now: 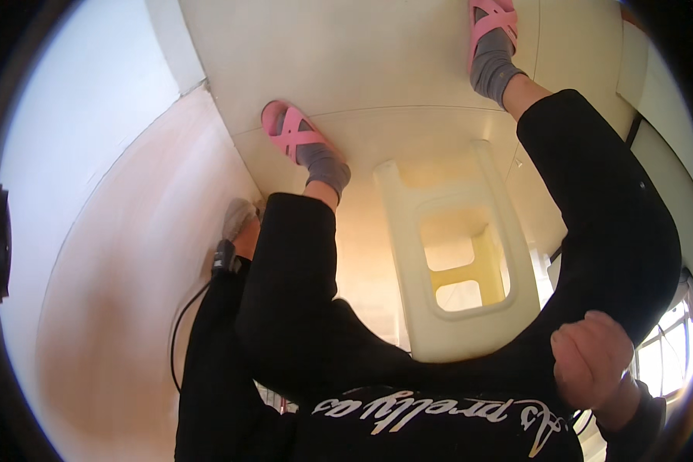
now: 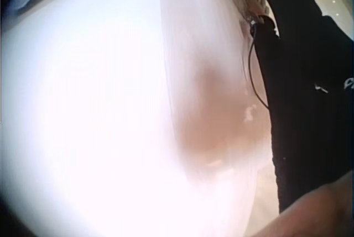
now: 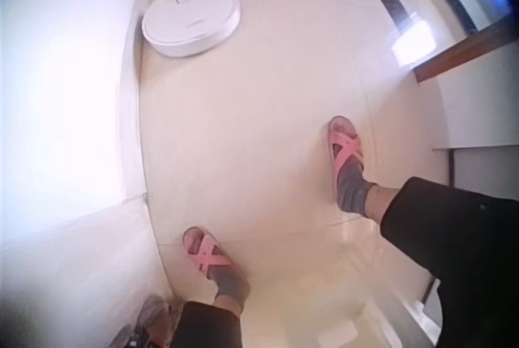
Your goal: Cleaning the surfaces of white shelving units and a wooden door with a cloth.
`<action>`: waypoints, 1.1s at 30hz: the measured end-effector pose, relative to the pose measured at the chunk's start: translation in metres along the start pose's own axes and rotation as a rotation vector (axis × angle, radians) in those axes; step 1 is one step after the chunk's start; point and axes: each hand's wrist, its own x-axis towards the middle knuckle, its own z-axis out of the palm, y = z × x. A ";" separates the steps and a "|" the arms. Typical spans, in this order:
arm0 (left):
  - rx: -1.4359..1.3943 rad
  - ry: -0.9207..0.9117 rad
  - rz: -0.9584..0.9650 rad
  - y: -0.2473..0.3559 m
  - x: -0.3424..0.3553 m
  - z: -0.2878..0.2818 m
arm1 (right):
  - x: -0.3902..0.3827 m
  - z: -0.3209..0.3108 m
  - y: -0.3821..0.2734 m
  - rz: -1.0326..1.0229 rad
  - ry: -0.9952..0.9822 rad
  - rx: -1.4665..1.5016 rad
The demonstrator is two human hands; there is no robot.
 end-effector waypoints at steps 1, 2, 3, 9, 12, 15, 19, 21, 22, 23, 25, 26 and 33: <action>-0.008 0.023 0.000 0.009 0.003 -0.001 | -0.001 -0.003 0.000 -0.011 0.011 -0.010; -0.018 0.038 -0.008 0.020 0.000 -0.002 | -0.002 -0.005 -0.001 -0.014 0.064 -0.025; -0.011 0.054 -0.050 0.018 -0.020 -0.009 | 0.000 -0.007 -0.004 -0.043 0.141 -0.022; 0.006 -0.001 -0.290 0.010 -0.179 0.014 | -0.036 0.007 0.002 -0.025 0.185 -0.019; 0.036 -0.063 -0.557 0.016 -0.337 0.029 | -0.035 0.031 0.006 -0.086 0.284 0.022; 0.057 -0.018 -0.657 0.038 -0.401 0.032 | -0.048 0.021 0.000 -0.057 0.390 0.029; 0.089 0.113 -0.715 0.103 -0.455 -0.029 | -0.047 0.017 -0.002 -0.090 0.501 0.064; 0.092 0.169 -0.743 0.134 -0.480 -0.039 | -0.055 0.018 0.000 -0.095 0.522 0.063; 0.095 0.181 -0.761 0.126 -0.499 -0.027 | -0.056 0.021 0.003 -0.100 0.536 0.076; 0.079 0.285 -0.797 0.105 -0.524 -0.011 | -0.057 0.024 0.002 -0.097 0.545 0.093; 0.062 0.396 -0.829 0.102 -0.541 -0.013 | -0.058 0.027 0.002 -0.113 0.567 0.093; 0.170 0.350 -0.814 0.109 -0.543 -0.027 | -0.058 0.028 0.004 -0.100 0.562 0.104; 0.301 0.392 -0.622 0.080 -0.477 -0.022 | -0.053 0.029 0.004 -0.084 0.551 0.059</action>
